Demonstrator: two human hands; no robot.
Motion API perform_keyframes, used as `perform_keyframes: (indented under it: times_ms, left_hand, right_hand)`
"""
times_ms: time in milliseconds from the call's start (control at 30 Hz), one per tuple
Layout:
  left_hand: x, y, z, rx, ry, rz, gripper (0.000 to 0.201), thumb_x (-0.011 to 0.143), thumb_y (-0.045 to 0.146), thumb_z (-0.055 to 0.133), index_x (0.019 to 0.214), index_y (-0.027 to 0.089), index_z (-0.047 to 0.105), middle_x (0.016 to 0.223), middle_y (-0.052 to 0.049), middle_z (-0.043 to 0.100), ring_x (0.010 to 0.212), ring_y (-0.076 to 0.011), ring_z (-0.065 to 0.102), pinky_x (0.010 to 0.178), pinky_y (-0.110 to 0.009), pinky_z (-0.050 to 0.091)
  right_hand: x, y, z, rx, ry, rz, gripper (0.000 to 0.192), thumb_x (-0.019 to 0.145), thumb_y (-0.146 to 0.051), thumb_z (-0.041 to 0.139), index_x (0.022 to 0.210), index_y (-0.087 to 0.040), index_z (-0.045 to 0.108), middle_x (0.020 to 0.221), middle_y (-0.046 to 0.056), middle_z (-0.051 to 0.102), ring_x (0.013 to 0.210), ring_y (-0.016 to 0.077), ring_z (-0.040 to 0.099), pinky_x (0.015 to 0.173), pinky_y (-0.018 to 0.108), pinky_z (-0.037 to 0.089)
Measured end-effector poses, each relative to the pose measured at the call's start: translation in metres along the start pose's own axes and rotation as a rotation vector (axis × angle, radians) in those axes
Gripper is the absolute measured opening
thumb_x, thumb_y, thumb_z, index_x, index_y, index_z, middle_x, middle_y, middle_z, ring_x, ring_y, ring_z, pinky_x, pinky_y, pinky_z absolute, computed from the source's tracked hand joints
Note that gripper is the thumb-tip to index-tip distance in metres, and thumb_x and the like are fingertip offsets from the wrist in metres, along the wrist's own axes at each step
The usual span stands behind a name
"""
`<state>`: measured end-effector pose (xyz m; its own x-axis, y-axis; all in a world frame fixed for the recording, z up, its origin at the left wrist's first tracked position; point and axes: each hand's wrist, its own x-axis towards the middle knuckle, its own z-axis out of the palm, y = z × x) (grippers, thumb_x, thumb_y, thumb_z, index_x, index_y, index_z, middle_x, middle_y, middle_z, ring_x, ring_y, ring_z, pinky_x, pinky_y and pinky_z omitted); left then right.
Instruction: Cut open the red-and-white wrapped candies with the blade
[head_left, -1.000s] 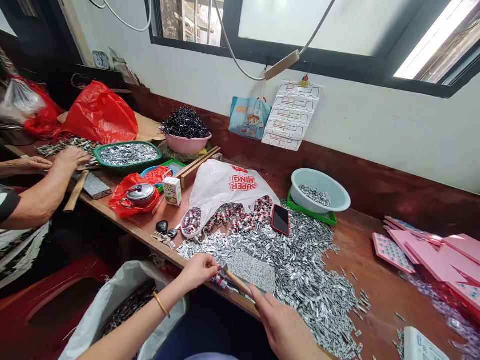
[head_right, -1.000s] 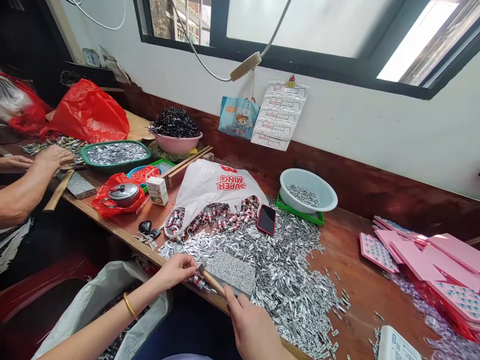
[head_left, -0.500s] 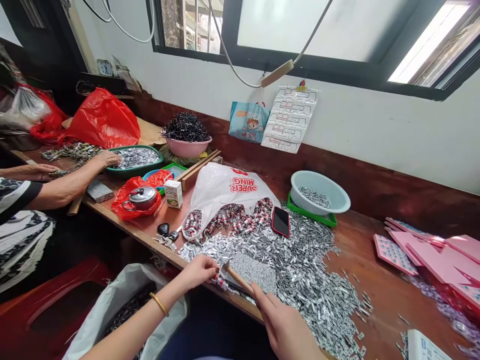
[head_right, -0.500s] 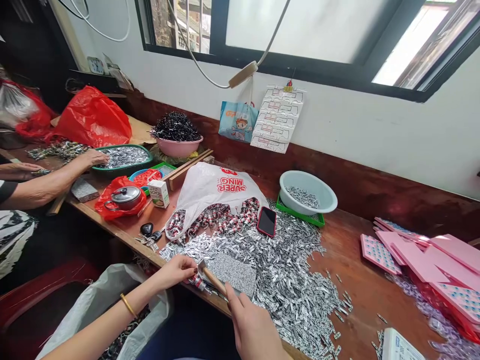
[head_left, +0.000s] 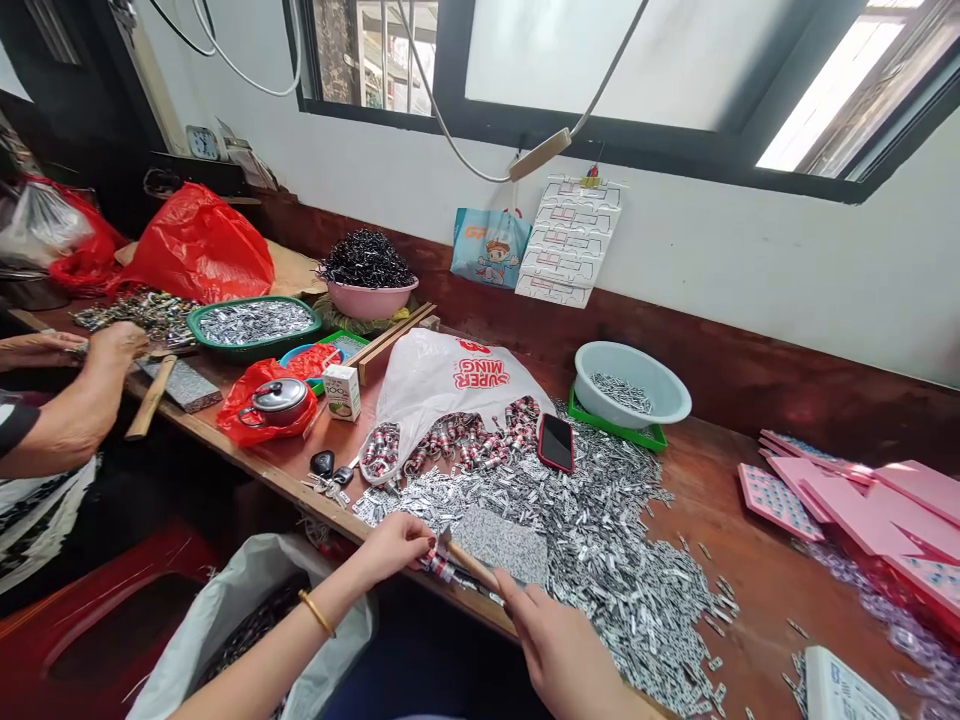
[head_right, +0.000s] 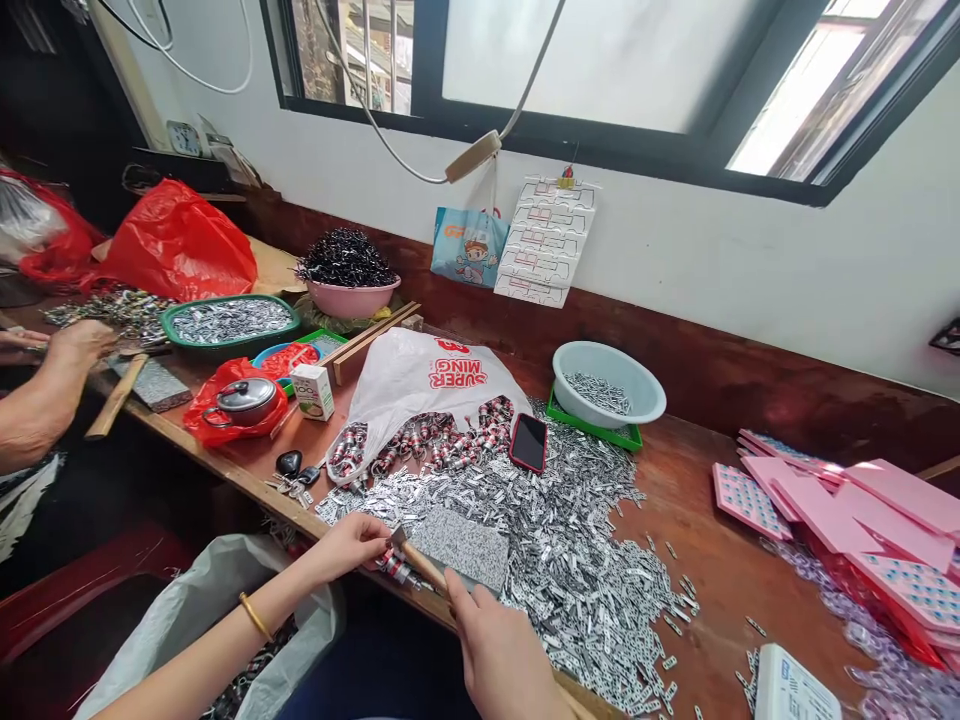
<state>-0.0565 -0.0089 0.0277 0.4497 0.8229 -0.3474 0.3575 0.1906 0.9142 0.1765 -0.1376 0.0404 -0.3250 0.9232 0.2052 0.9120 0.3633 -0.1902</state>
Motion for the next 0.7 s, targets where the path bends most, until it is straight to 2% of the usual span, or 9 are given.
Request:
perform_keyframes:
  times_ms: [133, 267, 367, 467, 533, 600, 700]
  left_hand:
    - [0.000, 0.008, 0.008, -0.065, 0.104, 0.091, 0.022, 0.062, 0.029, 0.051, 0.076, 0.016, 0.063, 0.066, 0.001, 0.061, 0.061, -0.0155, 0.057, 0.055, -0.025, 0.048]
    - [0.007, 0.009, 0.019, 0.033, 0.134, 0.201, 0.023, 0.068, 0.023, 0.044, 0.075, 0.015, 0.065, 0.080, -0.005, 0.066, 0.075, -0.0189, 0.061, 0.066, -0.028, 0.050]
    - [0.007, 0.008, 0.019, 0.128, 0.074, 0.272, 0.025, 0.075, 0.021, 0.043, 0.082, 0.016, 0.067, 0.084, -0.005, 0.066, 0.079, -0.0190, 0.061, 0.072, -0.030, 0.050]
    - [0.000, 0.010, 0.017, 0.179, 0.032, 0.358, 0.020, 0.078, 0.024, 0.052, 0.090, 0.018, 0.067, 0.092, -0.005, 0.065, 0.085, -0.0190, 0.060, 0.076, -0.029, 0.049]
    - [-0.005, 0.011, 0.018, 0.242, 0.045, 0.420, 0.016, 0.077, 0.024, 0.059, 0.090, 0.019, 0.066, 0.092, -0.004, 0.065, 0.085, -0.0184, 0.060, 0.075, -0.028, 0.048]
    - [-0.008, 0.011, 0.021, 0.319, 0.071, 0.477, 0.010, 0.079, 0.022, 0.059, 0.085, 0.020, 0.067, 0.085, -0.003, 0.065, 0.080, -0.0169, 0.059, 0.073, -0.027, 0.047]
    - [-0.010, 0.006, 0.023, 0.388, 0.118, 0.565, 0.015, 0.085, 0.022, 0.054, 0.082, 0.021, 0.068, 0.090, -0.004, 0.063, 0.085, -0.0171, 0.060, 0.078, -0.028, 0.046]
  right_hand:
    - [-0.011, 0.022, 0.022, -0.048, 0.155, 0.157, 0.060, 0.085, -0.008, 0.036, 0.141, -0.029, 0.035, 0.086, 0.005, 0.062, 0.064, 0.0191, 0.062, 0.053, 0.027, 0.048]
    - [-0.021, 0.041, 0.046, -0.106, 0.261, 0.260, 0.050, 0.089, -0.014, 0.037, 0.136, -0.031, 0.044, 0.098, 0.009, 0.061, 0.076, 0.0221, 0.062, 0.052, 0.028, 0.049]
    - [-0.017, 0.059, 0.043, -0.025, 0.250, 0.304, 0.038, 0.091, -0.024, 0.040, 0.126, -0.030, 0.055, 0.106, 0.009, 0.061, 0.091, 0.0242, 0.059, 0.066, 0.032, 0.052]
    - [0.001, 0.093, 0.027, 0.038, 0.221, 0.440, 0.032, 0.091, -0.022, 0.038, 0.109, -0.021, 0.064, 0.108, 0.010, 0.062, 0.099, 0.0238, 0.057, 0.087, 0.036, 0.046]
    - [0.019, 0.115, 0.020, 0.073, 0.121, 0.542, 0.028, 0.088, -0.017, 0.040, 0.101, -0.018, 0.066, 0.100, 0.009, 0.065, 0.096, 0.0217, 0.058, 0.085, 0.032, 0.044]
    - [0.035, 0.130, 0.019, 0.082, 0.063, 0.568, 0.020, 0.083, -0.014, 0.048, 0.087, -0.017, 0.067, 0.088, 0.008, 0.067, 0.087, 0.0214, 0.060, 0.076, 0.029, 0.044]
    - [0.048, 0.134, 0.023, 0.076, 0.058, 0.540, 0.015, 0.076, -0.010, 0.055, 0.067, -0.017, 0.063, 0.074, 0.007, 0.066, 0.077, 0.0222, 0.059, 0.067, 0.028, 0.041]
